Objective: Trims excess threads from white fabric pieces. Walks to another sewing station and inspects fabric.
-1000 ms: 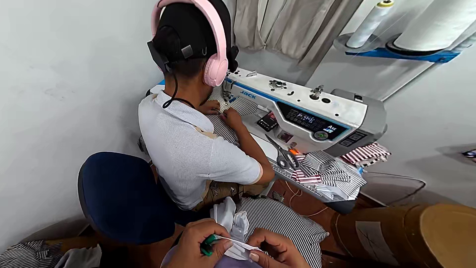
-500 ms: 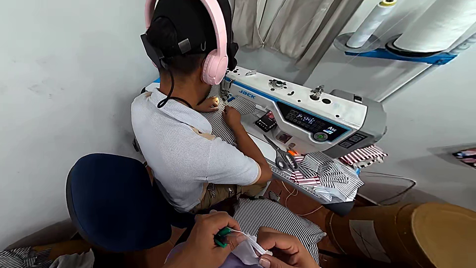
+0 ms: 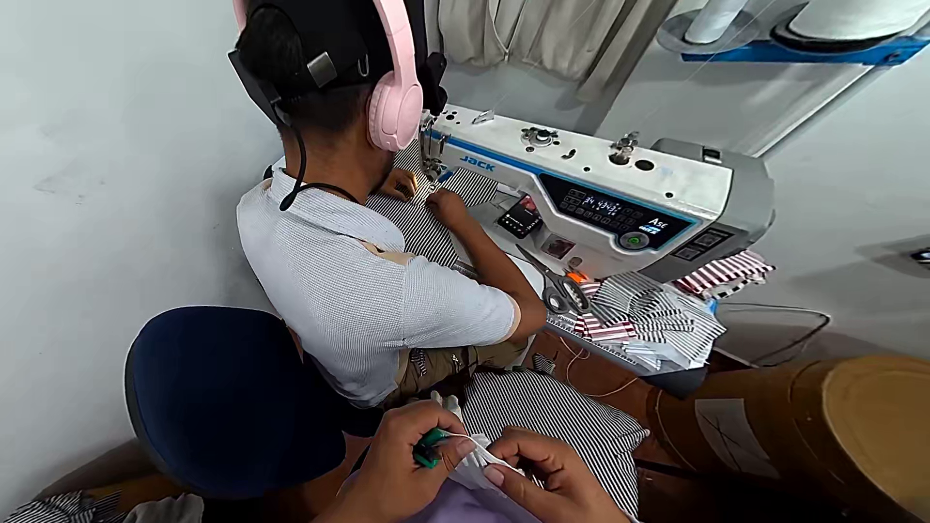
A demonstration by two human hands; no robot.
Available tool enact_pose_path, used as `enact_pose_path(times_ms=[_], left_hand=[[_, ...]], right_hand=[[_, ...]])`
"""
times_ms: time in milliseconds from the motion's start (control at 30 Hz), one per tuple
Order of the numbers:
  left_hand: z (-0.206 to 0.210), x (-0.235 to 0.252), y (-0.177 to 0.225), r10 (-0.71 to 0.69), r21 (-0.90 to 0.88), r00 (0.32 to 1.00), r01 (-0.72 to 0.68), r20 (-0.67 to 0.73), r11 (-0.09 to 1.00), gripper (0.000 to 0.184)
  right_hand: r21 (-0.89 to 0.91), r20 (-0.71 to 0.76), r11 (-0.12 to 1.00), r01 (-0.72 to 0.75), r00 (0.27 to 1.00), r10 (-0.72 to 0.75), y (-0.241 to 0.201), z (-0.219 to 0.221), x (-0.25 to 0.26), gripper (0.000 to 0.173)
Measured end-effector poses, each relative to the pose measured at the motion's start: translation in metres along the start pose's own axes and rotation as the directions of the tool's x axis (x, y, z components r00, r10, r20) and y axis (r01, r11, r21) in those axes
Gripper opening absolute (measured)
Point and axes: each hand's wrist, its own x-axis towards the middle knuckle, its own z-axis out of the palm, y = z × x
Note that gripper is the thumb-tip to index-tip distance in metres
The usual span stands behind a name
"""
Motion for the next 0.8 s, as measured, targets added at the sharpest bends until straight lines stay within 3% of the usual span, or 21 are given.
enact_pose_path(times_ms=[800], left_hand=[[0.0030,-0.0045,-0.0098,-0.001,-0.026,1.000,0.001,-0.001,1.000,0.025]], right_hand=[[-0.058,0.048,0.998,-0.037,0.998,0.040,-0.0017,-0.0071,0.0006,0.015]])
